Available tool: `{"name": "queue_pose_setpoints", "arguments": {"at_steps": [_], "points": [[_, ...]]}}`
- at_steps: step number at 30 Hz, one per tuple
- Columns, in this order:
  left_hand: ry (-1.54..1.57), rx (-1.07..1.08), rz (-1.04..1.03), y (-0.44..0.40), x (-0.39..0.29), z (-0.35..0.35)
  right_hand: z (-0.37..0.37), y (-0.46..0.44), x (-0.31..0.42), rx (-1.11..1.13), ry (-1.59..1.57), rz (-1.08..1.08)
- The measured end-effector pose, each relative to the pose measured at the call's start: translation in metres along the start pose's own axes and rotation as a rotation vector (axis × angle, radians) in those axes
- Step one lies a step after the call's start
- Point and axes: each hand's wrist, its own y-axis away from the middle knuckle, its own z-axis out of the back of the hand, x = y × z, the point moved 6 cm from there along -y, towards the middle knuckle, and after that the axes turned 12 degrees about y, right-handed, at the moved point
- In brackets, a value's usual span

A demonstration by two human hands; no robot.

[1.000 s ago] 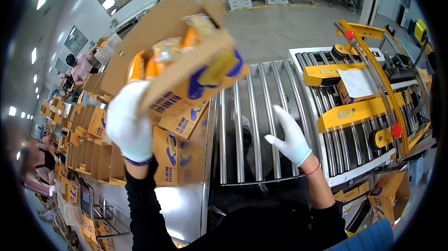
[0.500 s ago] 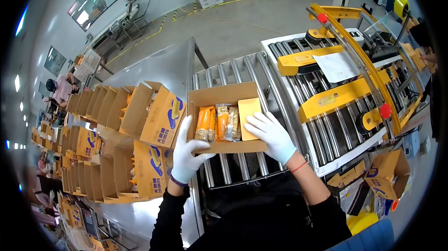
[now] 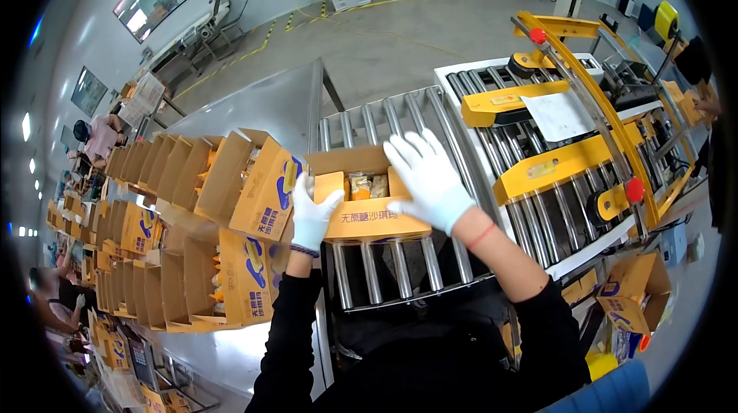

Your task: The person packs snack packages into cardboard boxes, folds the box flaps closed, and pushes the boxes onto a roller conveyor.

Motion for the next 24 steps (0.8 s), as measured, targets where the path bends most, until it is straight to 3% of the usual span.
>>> {"name": "queue_pose_setpoints", "arguments": {"at_steps": [2, 4, 6, 8, 9, 10, 11, 12, 13, 14, 16, 19, 21, 22, 23, 24], "points": [[0.788, 0.246, 0.639, 0.013, 0.047, -0.012, 0.007, 0.03, 0.019, 0.008, -0.144, 0.061], [0.754, 0.255, 0.596, 0.009, 0.04, -0.014, -0.027, 0.069, 0.012, 0.128, -0.113, 0.078], [0.744, 0.434, 0.545, -0.004, 0.019, -0.043, -0.022, 0.077, -0.005, 0.14, -0.046, 0.048], [0.859, 0.323, 0.638, -0.016, -0.019, -0.077, -0.02, 0.064, -0.028, 0.207, 0.083, -0.044], [0.851, 0.179, 0.57, -0.016, -0.027, -0.106, -0.029, 0.054, -0.04, 0.213, 0.165, -0.096], [0.775, 0.19, 0.504, -0.013, -0.03, -0.14, -0.04, 0.044, -0.053, 0.215, 0.249, -0.146], [0.583, 0.128, 0.166, -0.005, -0.033, -0.168, -0.044, 0.035, -0.062, 0.205, 0.219, -0.142], [0.796, 0.387, 0.314, 0.001, -0.065, -0.183, -0.047, 0.025, -0.07, 0.195, 0.195, -0.136], [0.644, 0.578, 0.338, 0.01, -0.083, -0.185, -0.049, 0.016, -0.075, 0.205, 0.266, -0.153], [0.665, 0.755, 0.56, 0.031, -0.064, -0.202, -0.048, 0.015, -0.079, 0.204, 0.271, -0.139], [0.679, 0.913, 0.437, 0.03, -0.085, -0.155, -0.043, 0.021, -0.098, 0.162, 0.207, -0.235], [0.139, 0.383, 0.043, -0.004, -0.075, -0.027, -0.043, 0.043, -0.121, 0.055, 0.28, -0.289], [-0.563, 0.033, -0.169, -0.027, -0.058, 0.068, -0.045, 0.051, -0.133, 0.053, 0.328, -0.342], [-0.932, 0.038, -0.155, -0.04, -0.065, 0.104, -0.047, 0.053, -0.141, 0.054, 0.342, -0.36], [-1.024, 0.058, -0.065, -0.038, -0.019, 0.132, -0.05, 0.057, -0.148, -0.029, 0.309, -0.363], [-1.062, 0.259, 0.359, -0.034, 0.026, 0.147, -0.05, 0.054, -0.145, -0.028, 0.303, -0.354]]}}
